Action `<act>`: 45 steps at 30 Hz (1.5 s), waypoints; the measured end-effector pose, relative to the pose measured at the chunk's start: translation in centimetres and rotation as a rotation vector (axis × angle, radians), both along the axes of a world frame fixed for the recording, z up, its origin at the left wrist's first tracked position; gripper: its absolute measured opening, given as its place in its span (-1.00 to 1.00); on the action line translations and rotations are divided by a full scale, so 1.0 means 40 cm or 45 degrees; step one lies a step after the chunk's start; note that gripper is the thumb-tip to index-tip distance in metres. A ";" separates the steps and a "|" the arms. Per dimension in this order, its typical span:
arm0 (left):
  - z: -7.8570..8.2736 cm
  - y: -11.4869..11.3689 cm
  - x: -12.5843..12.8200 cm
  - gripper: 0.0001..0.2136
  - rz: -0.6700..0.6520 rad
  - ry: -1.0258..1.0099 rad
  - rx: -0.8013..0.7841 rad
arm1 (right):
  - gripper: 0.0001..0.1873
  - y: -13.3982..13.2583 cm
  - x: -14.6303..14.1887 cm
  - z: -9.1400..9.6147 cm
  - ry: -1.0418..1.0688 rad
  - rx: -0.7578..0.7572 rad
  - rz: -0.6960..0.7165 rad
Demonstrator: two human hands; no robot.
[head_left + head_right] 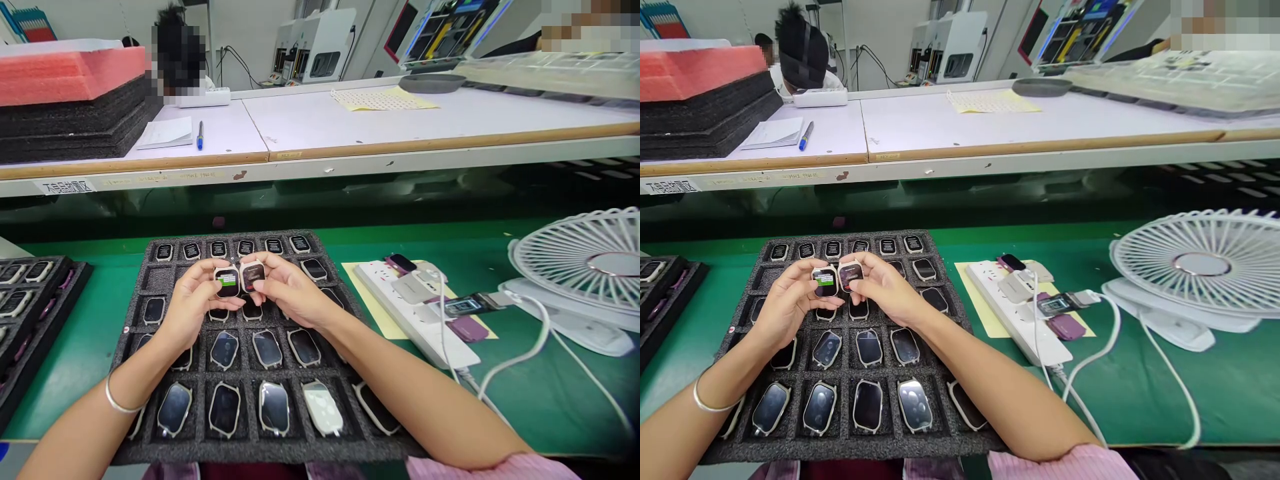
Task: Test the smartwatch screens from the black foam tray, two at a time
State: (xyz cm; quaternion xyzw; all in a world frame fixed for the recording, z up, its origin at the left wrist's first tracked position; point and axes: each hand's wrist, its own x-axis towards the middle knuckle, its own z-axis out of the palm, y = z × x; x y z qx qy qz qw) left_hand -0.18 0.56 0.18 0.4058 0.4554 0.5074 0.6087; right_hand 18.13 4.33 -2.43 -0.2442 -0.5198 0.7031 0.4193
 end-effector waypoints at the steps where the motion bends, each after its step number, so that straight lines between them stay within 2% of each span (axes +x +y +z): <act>1: 0.001 0.000 -0.001 -0.68 0.000 -0.002 -0.001 | -0.66 0.001 0.000 0.000 0.004 -0.010 0.001; 8: 0.000 -0.001 -0.003 -0.67 -0.004 -0.008 0.019 | -0.69 0.002 0.001 0.000 0.027 -0.068 0.007; 25: -0.013 0.003 -0.007 -0.72 -0.009 -0.062 0.017 | -0.63 0.003 -0.004 0.002 0.029 -0.055 0.006; 45: -0.005 -0.001 0.004 -0.66 0.023 0.054 0.045 | -0.68 0.004 -0.004 0.000 -0.003 -0.037 -0.014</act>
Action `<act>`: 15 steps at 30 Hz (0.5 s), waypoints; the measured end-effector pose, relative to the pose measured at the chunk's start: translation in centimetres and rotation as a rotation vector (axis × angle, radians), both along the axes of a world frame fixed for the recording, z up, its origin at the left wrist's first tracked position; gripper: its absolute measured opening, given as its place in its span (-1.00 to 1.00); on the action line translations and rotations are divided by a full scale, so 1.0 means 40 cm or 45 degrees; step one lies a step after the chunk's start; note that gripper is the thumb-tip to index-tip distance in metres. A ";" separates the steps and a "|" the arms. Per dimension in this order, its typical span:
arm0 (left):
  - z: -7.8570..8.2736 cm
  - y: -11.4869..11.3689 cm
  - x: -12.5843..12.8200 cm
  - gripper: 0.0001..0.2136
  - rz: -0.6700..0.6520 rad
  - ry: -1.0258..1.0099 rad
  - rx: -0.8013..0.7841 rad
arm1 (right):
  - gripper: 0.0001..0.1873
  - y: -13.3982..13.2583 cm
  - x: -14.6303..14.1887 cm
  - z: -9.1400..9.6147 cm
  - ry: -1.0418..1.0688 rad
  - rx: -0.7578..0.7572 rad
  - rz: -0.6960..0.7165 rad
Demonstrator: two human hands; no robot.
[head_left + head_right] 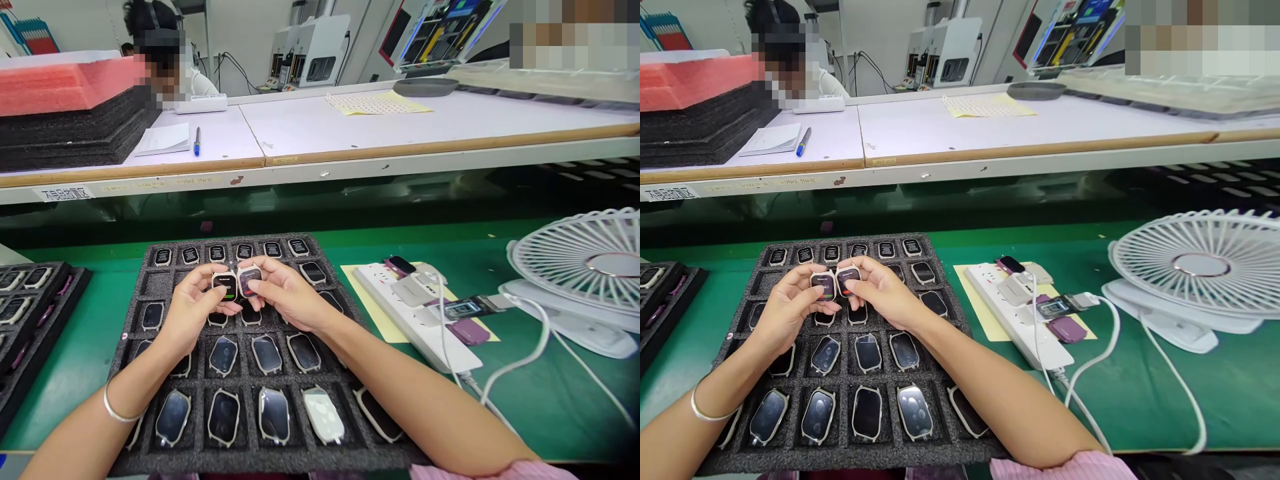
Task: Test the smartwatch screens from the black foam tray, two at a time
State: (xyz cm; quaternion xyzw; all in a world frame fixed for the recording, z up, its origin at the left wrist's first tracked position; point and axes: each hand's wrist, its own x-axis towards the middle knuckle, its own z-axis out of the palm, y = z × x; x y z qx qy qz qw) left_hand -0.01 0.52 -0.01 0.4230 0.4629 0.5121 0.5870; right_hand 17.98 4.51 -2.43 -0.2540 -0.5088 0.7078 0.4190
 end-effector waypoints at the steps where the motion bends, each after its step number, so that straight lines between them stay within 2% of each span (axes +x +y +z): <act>1: 0.000 -0.001 0.000 -0.66 -0.001 0.003 0.005 | -0.68 0.000 0.000 -0.001 0.003 0.004 0.000; 9: -0.004 0.004 -0.006 -0.61 0.002 0.077 0.089 | -0.65 0.001 0.002 -0.006 0.033 0.018 0.005; 12: 0.022 -0.016 0.001 -0.55 0.014 0.058 0.166 | -0.63 0.003 0.001 -0.005 0.054 0.006 -0.016; 14: 0.052 -0.055 0.006 -0.52 -0.114 -0.021 0.186 | -0.57 0.000 0.000 0.001 0.048 0.007 -0.011; 15: 0.068 -0.081 0.007 -0.51 -0.263 -0.079 0.164 | -0.51 -0.006 0.000 0.007 0.040 0.018 0.002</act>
